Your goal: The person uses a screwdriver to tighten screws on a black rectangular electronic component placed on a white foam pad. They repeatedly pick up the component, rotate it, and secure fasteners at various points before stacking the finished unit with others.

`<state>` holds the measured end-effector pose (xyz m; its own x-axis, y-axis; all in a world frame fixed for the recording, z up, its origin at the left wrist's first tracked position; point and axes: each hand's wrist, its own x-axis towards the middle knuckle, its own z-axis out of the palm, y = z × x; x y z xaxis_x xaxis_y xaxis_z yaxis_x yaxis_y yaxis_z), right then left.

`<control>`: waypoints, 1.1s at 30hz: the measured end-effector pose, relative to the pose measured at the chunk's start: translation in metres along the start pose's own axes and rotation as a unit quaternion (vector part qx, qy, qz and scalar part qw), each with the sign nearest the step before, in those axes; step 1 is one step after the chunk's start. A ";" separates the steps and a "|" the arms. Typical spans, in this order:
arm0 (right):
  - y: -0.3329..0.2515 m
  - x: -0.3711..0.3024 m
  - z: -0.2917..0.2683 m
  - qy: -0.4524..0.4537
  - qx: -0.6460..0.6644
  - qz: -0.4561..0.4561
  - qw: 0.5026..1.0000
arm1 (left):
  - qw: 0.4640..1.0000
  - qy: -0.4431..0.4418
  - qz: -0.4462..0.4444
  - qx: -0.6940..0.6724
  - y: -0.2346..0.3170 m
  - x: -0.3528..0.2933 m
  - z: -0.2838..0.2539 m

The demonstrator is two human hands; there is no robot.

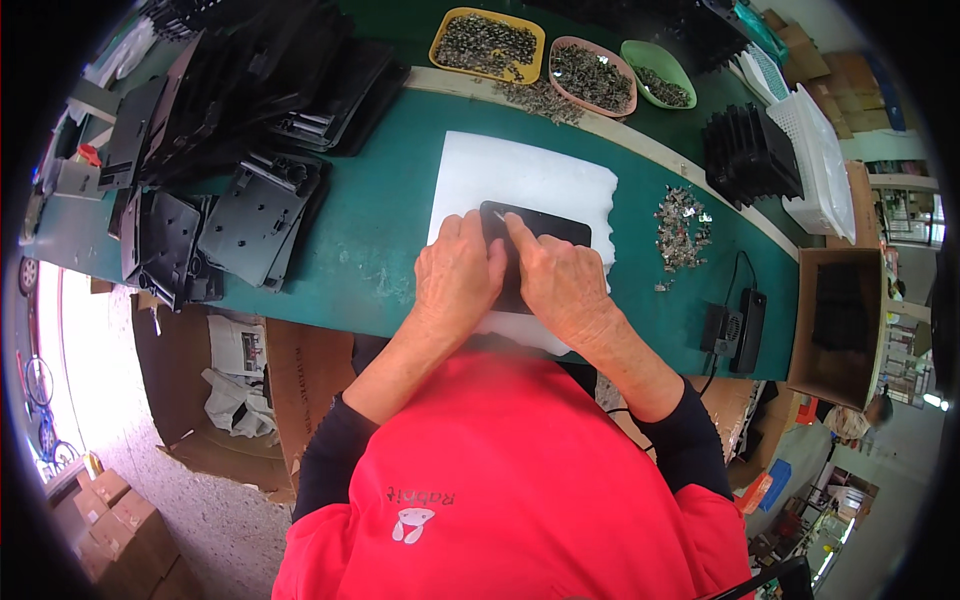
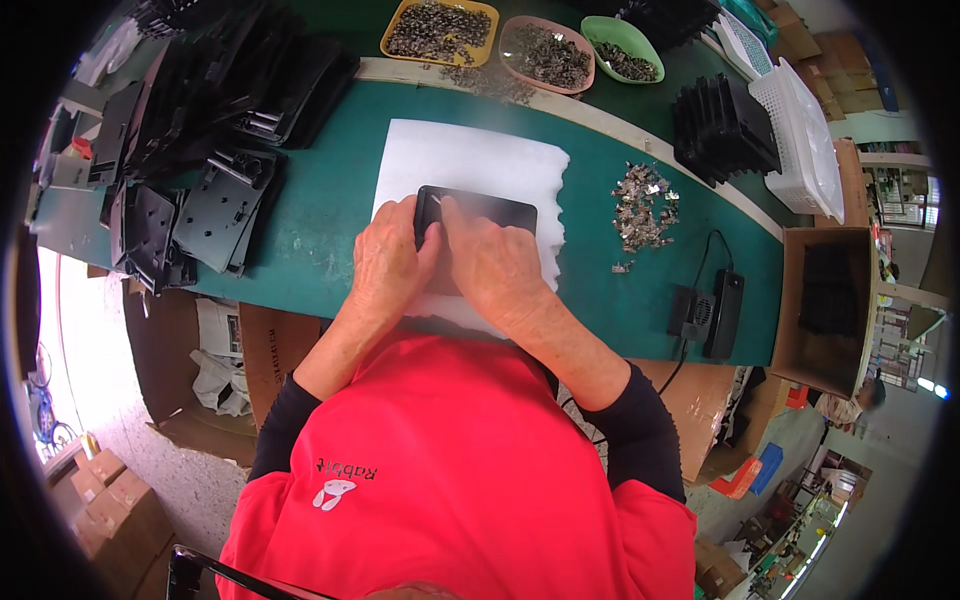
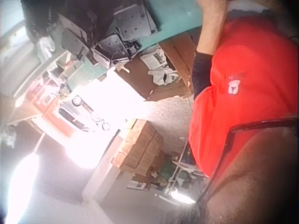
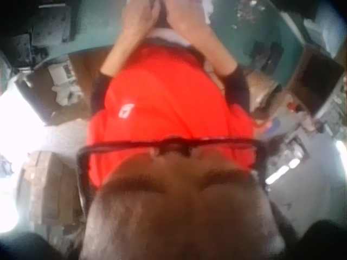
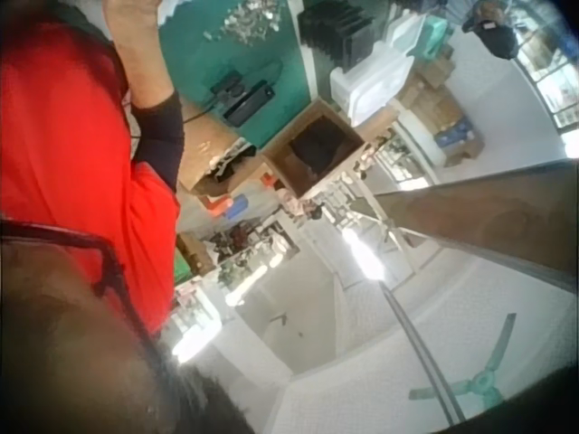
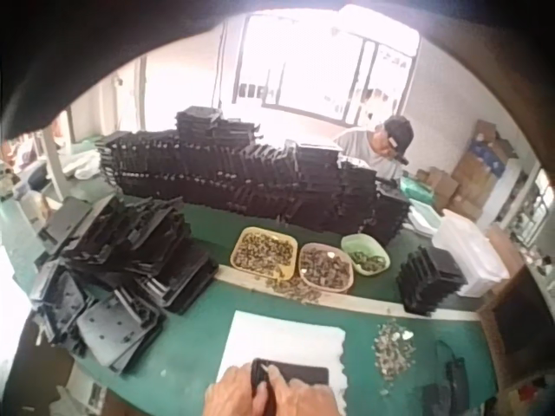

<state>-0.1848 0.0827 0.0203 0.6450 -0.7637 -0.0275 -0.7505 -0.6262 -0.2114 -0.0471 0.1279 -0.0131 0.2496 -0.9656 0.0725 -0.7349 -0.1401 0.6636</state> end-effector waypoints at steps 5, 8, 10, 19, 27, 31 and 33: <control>-0.008 0.004 -0.001 -0.011 -0.016 0.021 1.000 | 1.000 0.022 0.017 -0.006 -0.004 0.000 0.005; -0.014 0.007 -0.006 -0.038 -0.005 0.045 0.998 | 1.000 0.019 0.019 0.002 -0.003 -0.001 0.006; -0.020 0.009 -0.009 -0.066 -0.005 0.066 0.996 | 0.999 0.023 0.030 0.008 -0.003 -0.002 0.007; -0.029 0.024 -0.019 -0.067 -0.064 -0.015 0.996 | 0.995 0.026 0.093 0.005 -0.009 -0.003 0.011; -0.005 0.026 -0.022 -0.078 -0.046 0.008 0.996 | 0.999 0.016 0.029 0.002 -0.001 -0.002 0.010; 0.001 0.002 -0.007 -0.026 -0.044 0.041 0.998 | 1.000 -0.004 0.006 0.013 0.002 0.000 0.006; 0.001 -0.001 -0.002 -0.017 -0.035 0.042 0.998 | 1.000 -0.004 0.005 0.020 0.001 -0.002 0.006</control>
<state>-0.1869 0.0821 0.0223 0.5823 -0.8094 -0.0761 -0.8101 -0.5699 -0.1374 -0.0519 0.1280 -0.0170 0.2372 -0.9687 0.0736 -0.7615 -0.1384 0.6332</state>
